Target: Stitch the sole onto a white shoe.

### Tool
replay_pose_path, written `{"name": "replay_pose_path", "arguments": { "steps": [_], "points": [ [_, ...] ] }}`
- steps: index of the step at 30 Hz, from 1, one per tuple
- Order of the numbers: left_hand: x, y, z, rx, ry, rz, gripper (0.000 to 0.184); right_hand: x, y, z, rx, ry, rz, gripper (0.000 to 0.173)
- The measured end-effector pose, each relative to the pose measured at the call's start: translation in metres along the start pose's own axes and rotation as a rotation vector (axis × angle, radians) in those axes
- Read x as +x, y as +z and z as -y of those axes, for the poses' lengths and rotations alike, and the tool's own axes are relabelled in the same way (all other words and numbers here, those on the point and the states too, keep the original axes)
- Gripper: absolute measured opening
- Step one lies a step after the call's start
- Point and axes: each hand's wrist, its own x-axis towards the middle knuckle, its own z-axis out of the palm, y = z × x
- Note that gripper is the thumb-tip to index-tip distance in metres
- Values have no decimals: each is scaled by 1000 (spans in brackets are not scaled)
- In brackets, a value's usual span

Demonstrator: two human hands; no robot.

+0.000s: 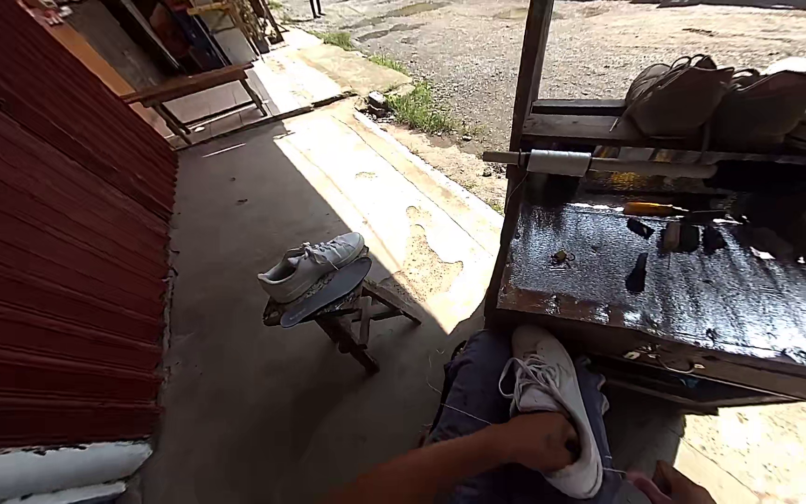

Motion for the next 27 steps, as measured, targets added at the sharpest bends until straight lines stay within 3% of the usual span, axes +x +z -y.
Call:
{"name": "replay_pose_path", "arguments": {
  "steps": [4, 8, 12, 15, 18, 23, 27],
  "points": [
    [-5, -3, -11, 37, -115, 29, 23, -26, 18, -15, 286, 62, 48, 53],
    [-5, 10, -10, 200, -202, -25, 28, -65, 45, -3, 970, -214, 168, 51],
    [0, 16, -12, 357, -227, -57, 27, -81, 46, 0, 1267, -392, 112, 33],
    [3, 13, -17, 364, -264, -26, 27, -82, 40, 17, 1172, -290, -134, 14],
    [3, 11, -18, 373, -305, -9, 28, -69, 42, 35, 890, -206, -247, 22],
    [7, 16, -25, 341, -289, 58, 29, -58, 53, 48, 475, -325, -378, 21],
    [-4, 11, -26, 268, -186, -23, 21, -48, 53, 60, 263, -477, -547, 17]
  ]
}}
